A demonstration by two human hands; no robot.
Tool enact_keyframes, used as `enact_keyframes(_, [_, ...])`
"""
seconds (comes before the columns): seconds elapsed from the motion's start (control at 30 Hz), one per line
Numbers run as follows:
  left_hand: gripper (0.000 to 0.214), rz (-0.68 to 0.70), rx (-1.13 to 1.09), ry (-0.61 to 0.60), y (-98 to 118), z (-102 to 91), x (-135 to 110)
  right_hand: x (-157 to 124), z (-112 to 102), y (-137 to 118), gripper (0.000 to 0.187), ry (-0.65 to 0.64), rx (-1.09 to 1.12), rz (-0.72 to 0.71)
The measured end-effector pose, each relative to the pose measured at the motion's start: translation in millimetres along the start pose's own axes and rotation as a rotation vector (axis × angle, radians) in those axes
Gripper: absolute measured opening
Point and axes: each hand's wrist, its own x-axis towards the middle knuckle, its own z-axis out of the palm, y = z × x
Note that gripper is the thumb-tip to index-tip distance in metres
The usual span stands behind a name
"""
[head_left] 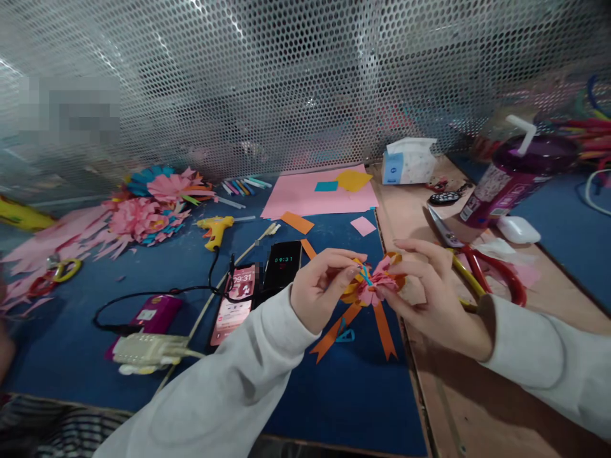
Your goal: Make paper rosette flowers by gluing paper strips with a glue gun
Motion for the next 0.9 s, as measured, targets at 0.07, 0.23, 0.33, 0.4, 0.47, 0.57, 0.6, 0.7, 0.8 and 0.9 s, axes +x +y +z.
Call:
enact_keyframes(0.07, [0.008,0.001,0.002,-0.012,-1,-0.7,0,0,0,0,0.027,-0.006,-0.024,-0.033])
enact_keyframes(0.23, [0.007,-0.011,0.017,-0.052,-3,-1.6,-2,2,-1,-1,0.022,-0.021,-0.082,-0.095])
enact_keyframes(0.33, [0.006,-0.033,0.025,-0.053,-2,-0.8,-1,3,-1,-1,0.018,-0.041,-0.085,-0.135])
enact_keyframes(0.4, [0.005,-0.054,0.014,-0.042,0,-0.1,0,3,0,0,0.017,-0.047,-0.08,-0.151])
enact_keyframes(0.47, [0.005,-0.071,-0.019,-0.017,0,0.4,1,3,1,1,0.015,-0.036,-0.055,-0.142])
enact_keyframes(0.57, [0.008,-0.13,-0.096,0.04,-2,0.2,3,4,3,4,0.009,-0.033,0.048,-0.067])
enact_keyframes(0.6, [0.01,-0.159,-0.134,0.054,-4,-0.2,3,5,4,4,0.006,-0.047,0.101,-0.03])
enact_keyframes(0.7, [0.014,-0.245,-0.268,0.078,-13,-1.7,6,10,4,5,0.002,-0.107,0.237,0.087])
enact_keyframes(0.8, [0.018,-0.31,-0.311,0.115,-21,-3.6,8,17,3,6,0.002,-0.109,0.268,0.178])
enact_keyframes(0.9, [0.023,-0.407,-0.282,0.147,-23,-4.1,10,22,2,6,0.001,-0.103,0.265,0.223])
